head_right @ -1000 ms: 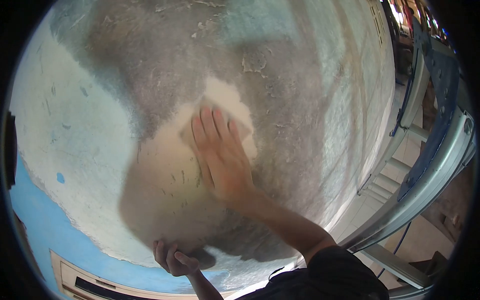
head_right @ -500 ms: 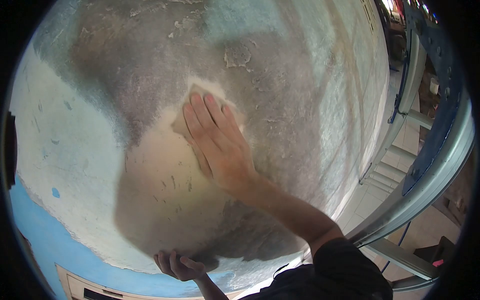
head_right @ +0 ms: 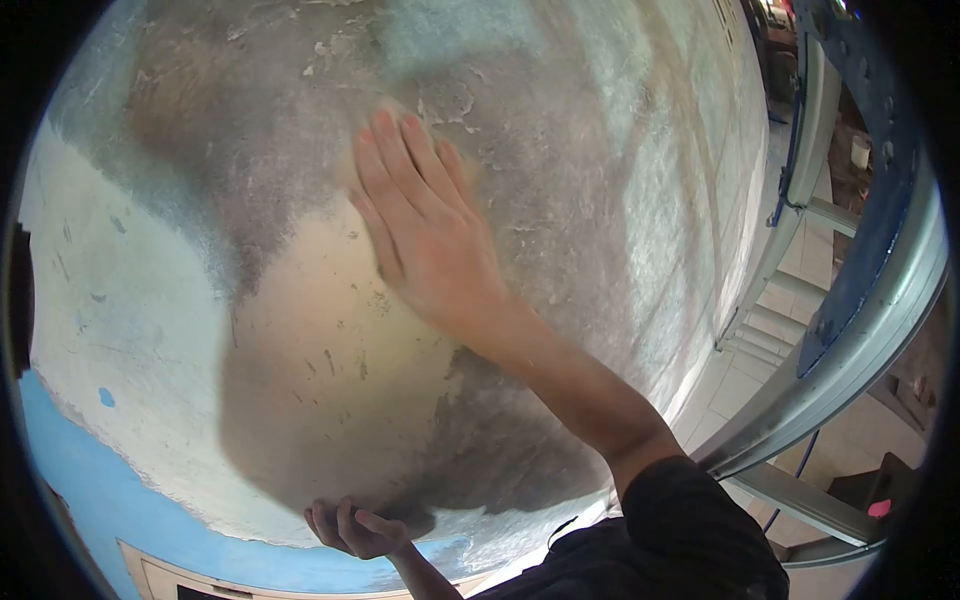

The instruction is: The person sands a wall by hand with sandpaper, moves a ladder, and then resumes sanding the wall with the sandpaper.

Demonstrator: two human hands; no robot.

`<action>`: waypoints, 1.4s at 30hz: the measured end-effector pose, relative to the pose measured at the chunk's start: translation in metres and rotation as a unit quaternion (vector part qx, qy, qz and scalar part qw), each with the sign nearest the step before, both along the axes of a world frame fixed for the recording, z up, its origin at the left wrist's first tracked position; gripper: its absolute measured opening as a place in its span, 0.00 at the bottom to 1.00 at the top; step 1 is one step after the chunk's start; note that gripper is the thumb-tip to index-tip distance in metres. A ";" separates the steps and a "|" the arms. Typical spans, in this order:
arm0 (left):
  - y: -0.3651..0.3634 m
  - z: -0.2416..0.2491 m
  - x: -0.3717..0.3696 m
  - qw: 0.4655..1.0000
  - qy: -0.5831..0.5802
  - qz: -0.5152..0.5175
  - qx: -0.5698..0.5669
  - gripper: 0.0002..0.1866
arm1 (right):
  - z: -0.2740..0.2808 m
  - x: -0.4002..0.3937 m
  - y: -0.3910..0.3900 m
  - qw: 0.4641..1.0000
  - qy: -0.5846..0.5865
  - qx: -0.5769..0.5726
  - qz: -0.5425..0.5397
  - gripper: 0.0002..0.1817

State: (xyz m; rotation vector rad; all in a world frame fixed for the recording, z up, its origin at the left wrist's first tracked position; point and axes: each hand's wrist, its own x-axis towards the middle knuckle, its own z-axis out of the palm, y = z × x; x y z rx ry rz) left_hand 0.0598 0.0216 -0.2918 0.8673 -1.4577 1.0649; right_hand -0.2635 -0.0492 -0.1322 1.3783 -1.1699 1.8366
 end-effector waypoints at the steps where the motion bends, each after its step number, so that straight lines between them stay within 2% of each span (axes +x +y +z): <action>1: 0.000 0.000 -0.001 1.000 0.000 0.000 0.001 0.17 | 0.011 -0.002 0.000 1.000 -0.005 -0.005 0.007 0.26; 4: -0.001 0.002 -0.002 1.000 0.001 0.001 -0.003 0.16 | 0.006 0.006 0.002 1.000 -0.023 0.002 0.005 0.26; 7: -0.001 0.001 -0.005 1.000 0.009 -0.002 -0.008 0.16 | -0.047 0.037 0.010 0.998 -0.023 0.046 0.026 0.27; 10: 0.003 0.003 0.000 1.000 0.011 -0.007 -0.001 0.16 | -0.043 0.017 0.007 0.998 0.009 0.056 0.010 0.27; 14: 0.000 -0.003 -0.001 0.999 0.037 -0.027 0.007 0.17 | -0.009 0.008 -0.003 0.997 -0.062 0.036 -0.016 0.28; 19: -0.002 -0.001 -0.003 0.999 0.040 -0.027 0.000 0.17 | -0.046 0.043 0.008 0.999 0.000 0.031 0.019 0.27; 22: -0.002 -0.002 0.000 0.999 0.030 -0.026 0.001 0.17 | -0.021 0.018 0.000 1.000 0.025 0.007 -0.007 0.27; 25: -0.002 -0.001 -0.001 0.999 0.031 -0.035 0.001 0.16 | 0.010 0.005 -0.004 0.999 -0.019 -0.007 0.032 0.27; 28: 0.000 0.002 -0.003 1.000 0.008 -0.008 -0.010 0.17 | -0.011 0.028 0.003 0.998 -0.030 0.010 0.055 0.27; 31: 0.000 0.001 -0.004 1.000 0.011 0.001 -0.007 0.17 | -0.066 0.061 0.019 0.993 -0.008 0.055 0.103 0.27; 34: 0.000 -0.003 -0.001 1.000 0.026 -0.017 0.001 0.17 | -0.058 0.044 0.008 0.999 0.023 0.031 0.031 0.28; 37: 0.001 -0.002 -0.001 1.000 0.024 -0.016 0.005 0.16 | -0.017 0.024 0.002 1.000 -0.001 0.002 -0.001 0.28; 40: 0.000 -0.002 -0.002 0.999 0.028 -0.021 0.000 0.16 | -0.027 0.037 0.003 0.998 -0.035 0.040 0.023 0.26; 42: 0.002 -0.003 0.000 0.999 0.029 -0.015 0.006 0.17 | -0.066 0.066 0.020 0.995 -0.031 0.066 0.070 0.26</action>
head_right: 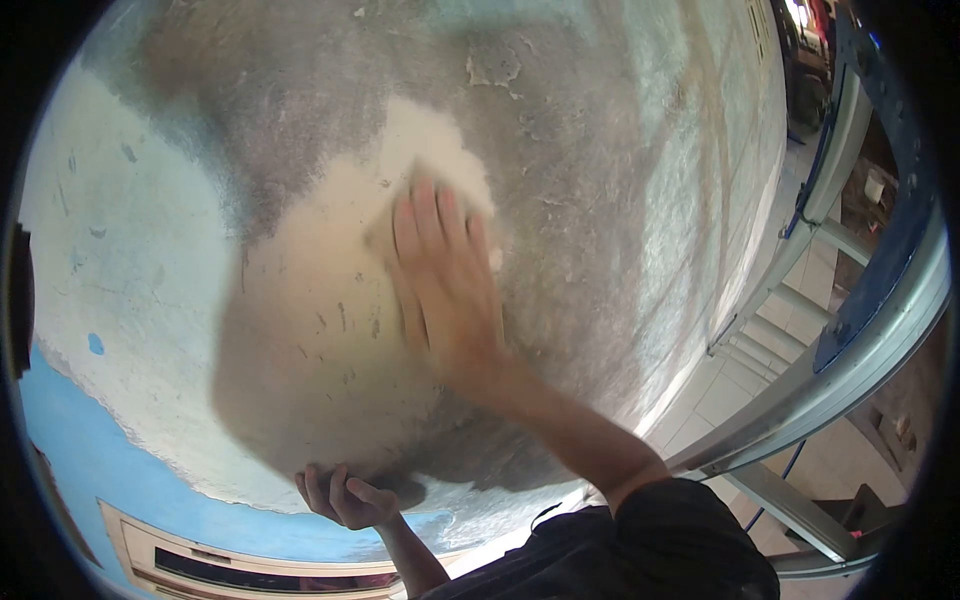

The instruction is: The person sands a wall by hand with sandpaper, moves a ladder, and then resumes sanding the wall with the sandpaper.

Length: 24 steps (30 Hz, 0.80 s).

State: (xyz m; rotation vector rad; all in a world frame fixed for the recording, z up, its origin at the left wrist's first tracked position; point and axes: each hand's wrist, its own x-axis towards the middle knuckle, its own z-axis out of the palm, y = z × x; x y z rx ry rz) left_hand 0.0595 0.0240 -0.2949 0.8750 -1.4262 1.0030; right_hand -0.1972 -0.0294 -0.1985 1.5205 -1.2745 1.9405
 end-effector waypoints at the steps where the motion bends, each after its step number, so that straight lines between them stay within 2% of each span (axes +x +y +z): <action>1: -0.001 0.000 -0.001 1.000 0.002 0.003 0.001 0.17 | -0.013 0.006 0.003 1.000 0.003 0.010 0.023 0.26; 4: -0.002 0.001 -0.002 1.000 0.006 -0.010 -0.001 0.16 | -0.020 -0.006 -0.003 0.998 0.063 -0.009 0.017 0.26; 7: 0.000 0.001 -0.001 1.000 -0.003 -0.004 0.004 0.16 | 0.036 -0.035 -0.014 0.998 0.031 -0.034 -0.039 0.26; 10: 0.000 0.000 0.000 1.000 0.000 -0.006 0.009 0.15 | 0.049 -0.028 -0.022 0.995 -0.008 -0.069 -0.068 0.26; 13: -0.001 0.000 -0.001 1.000 -0.007 0.006 0.002 0.15 | 0.010 0.007 -0.003 1.000 0.015 -0.013 -0.018 0.26; 16: -0.001 0.001 -0.004 1.000 0.006 0.004 0.003 0.15 | -0.009 0.012 0.002 0.997 0.069 -0.015 0.023 0.25; 21: 0.000 0.000 -0.004 1.000 0.008 0.005 0.008 0.15 | 0.066 -0.014 -0.014 0.993 0.088 -0.074 -0.030 0.27; 22: 0.000 0.001 -0.004 1.000 0.010 0.005 0.011 0.15 | 0.074 -0.014 -0.016 0.991 0.082 -0.094 -0.045 0.27; 24: 0.001 0.001 -0.004 1.000 0.011 0.001 0.014 0.15 | 0.056 -0.005 -0.009 0.995 0.082 -0.052 -0.005 0.26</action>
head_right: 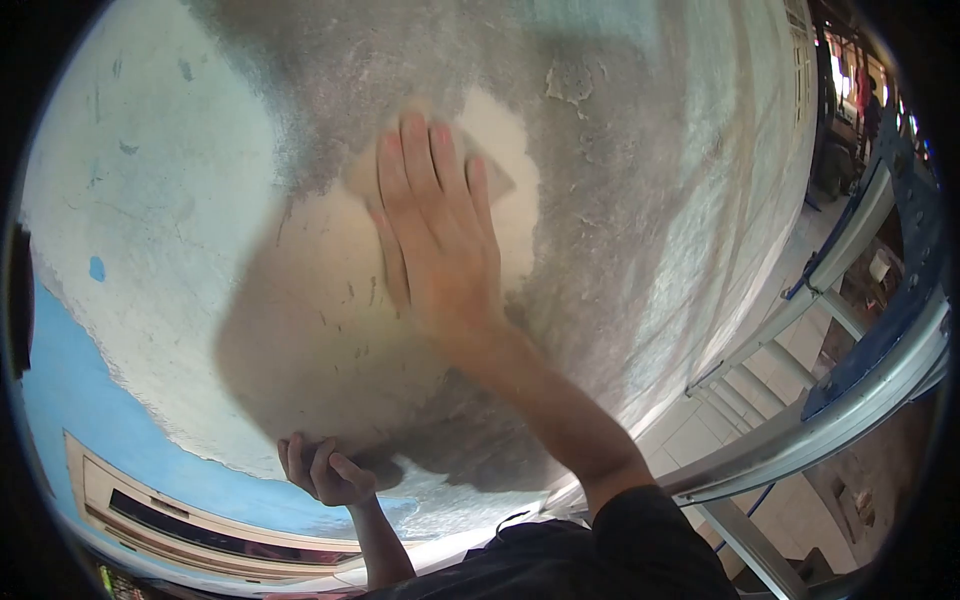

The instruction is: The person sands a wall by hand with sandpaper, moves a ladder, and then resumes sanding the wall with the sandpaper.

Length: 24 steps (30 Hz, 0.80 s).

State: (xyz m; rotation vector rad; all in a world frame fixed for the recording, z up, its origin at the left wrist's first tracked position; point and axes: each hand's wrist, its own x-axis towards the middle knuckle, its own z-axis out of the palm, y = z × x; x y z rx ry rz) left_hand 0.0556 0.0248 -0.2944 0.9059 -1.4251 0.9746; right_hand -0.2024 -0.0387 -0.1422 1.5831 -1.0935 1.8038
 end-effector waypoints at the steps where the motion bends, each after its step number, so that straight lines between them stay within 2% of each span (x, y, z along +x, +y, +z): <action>1: 0.000 0.000 0.001 1.000 -0.001 -0.003 0.002 0.15 | -0.015 0.006 0.005 1.000 0.000 0.023 0.018 0.26; 4: 0.000 0.000 0.000 1.000 0.003 -0.005 0.002 0.15 | -0.058 0.019 0.016 0.997 0.021 0.057 0.041 0.26; 10: -0.001 0.003 -0.003 1.000 0.007 -0.006 -0.007 0.14 | 0.022 -0.006 -0.001 0.999 0.027 -0.045 0.015 0.25; 12: -0.002 0.002 -0.002 1.000 0.004 -0.001 -0.007 0.14 | 0.005 0.002 0.002 1.000 0.000 -0.018 0.024 0.25; 16: 0.000 0.002 -0.002 1.000 0.004 0.000 -0.007 0.15 | -0.079 0.031 0.017 0.998 -0.028 0.046 0.012 0.26; 19: -0.002 0.002 -0.002 1.000 0.004 0.002 -0.016 0.15 | -0.064 0.020 0.011 1.000 -0.007 0.022 -0.003 0.26; 22: -0.002 0.004 -0.003 1.000 0.001 0.012 -0.016 0.16 | -0.006 -0.002 0.004 0.999 0.009 -0.027 0.031 0.25; 24: -0.002 0.003 -0.003 1.000 0.004 0.005 -0.015 0.16 | -0.012 0.000 0.005 0.999 -0.006 -0.015 0.036 0.25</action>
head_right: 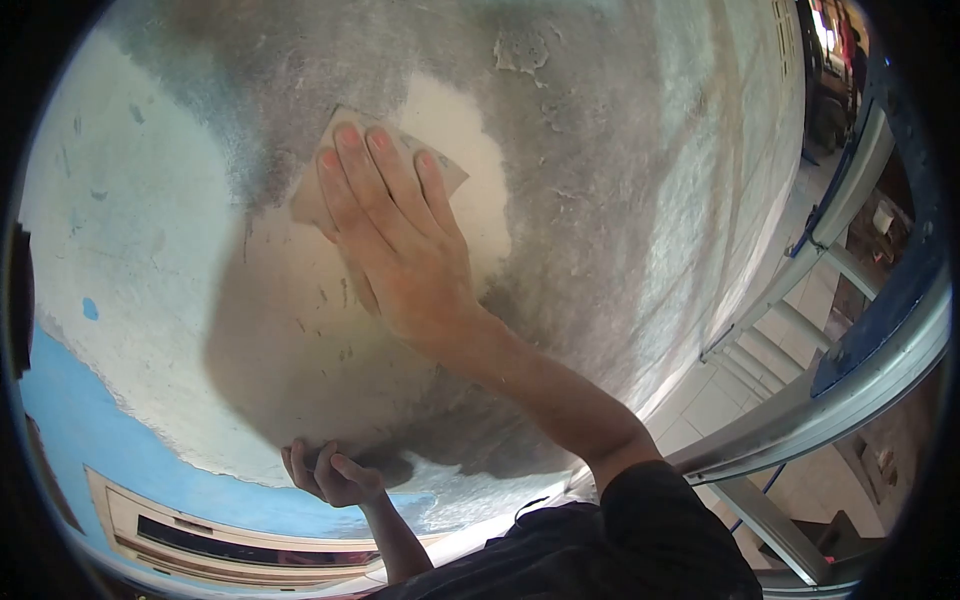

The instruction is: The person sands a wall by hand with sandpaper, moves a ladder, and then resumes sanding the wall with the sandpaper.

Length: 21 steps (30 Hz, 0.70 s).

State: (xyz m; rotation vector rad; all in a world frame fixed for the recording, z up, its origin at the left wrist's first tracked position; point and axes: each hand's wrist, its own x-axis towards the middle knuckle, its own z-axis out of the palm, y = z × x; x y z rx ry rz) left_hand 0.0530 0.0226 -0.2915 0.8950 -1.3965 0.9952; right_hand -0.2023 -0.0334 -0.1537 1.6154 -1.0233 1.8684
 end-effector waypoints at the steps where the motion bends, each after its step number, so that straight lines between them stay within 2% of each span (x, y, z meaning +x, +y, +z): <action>1: 0.000 0.000 0.000 1.000 0.004 -0.001 -0.002 0.16 | -0.003 0.003 0.000 1.000 -0.005 0.004 0.005 0.25; 4: 0.001 0.001 -0.001 1.000 0.001 0.004 0.002 0.16 | -0.071 0.027 0.013 0.996 -0.033 0.076 -0.022 0.27; 7: 0.000 0.002 -0.003 1.000 0.008 0.007 -0.002 0.17 | -0.079 0.021 0.014 0.997 -0.010 0.076 -0.030 0.27; 10: 0.000 0.002 -0.002 1.000 0.007 0.008 0.001 0.16 | -0.023 0.004 -0.001 0.998 -0.025 -0.001 -0.054 0.26; 13: -0.001 0.001 0.000 1.000 0.007 -0.009 0.004 0.15 | 0.001 -0.004 -0.006 0.999 -0.004 -0.004 -0.043 0.25; 18: 0.000 0.003 0.000 1.000 -0.010 0.006 -0.004 0.16 | -0.063 0.018 0.015 0.997 -0.023 0.068 -0.023 0.27; 19: 0.000 0.003 -0.001 1.000 -0.013 0.012 -0.006 0.16 | -0.068 0.019 0.016 0.996 -0.026 0.077 -0.028 0.27; 21: 0.000 0.002 -0.001 1.000 -0.005 0.004 -0.006 0.16 | -0.041 0.009 0.006 0.998 -0.010 0.027 -0.056 0.28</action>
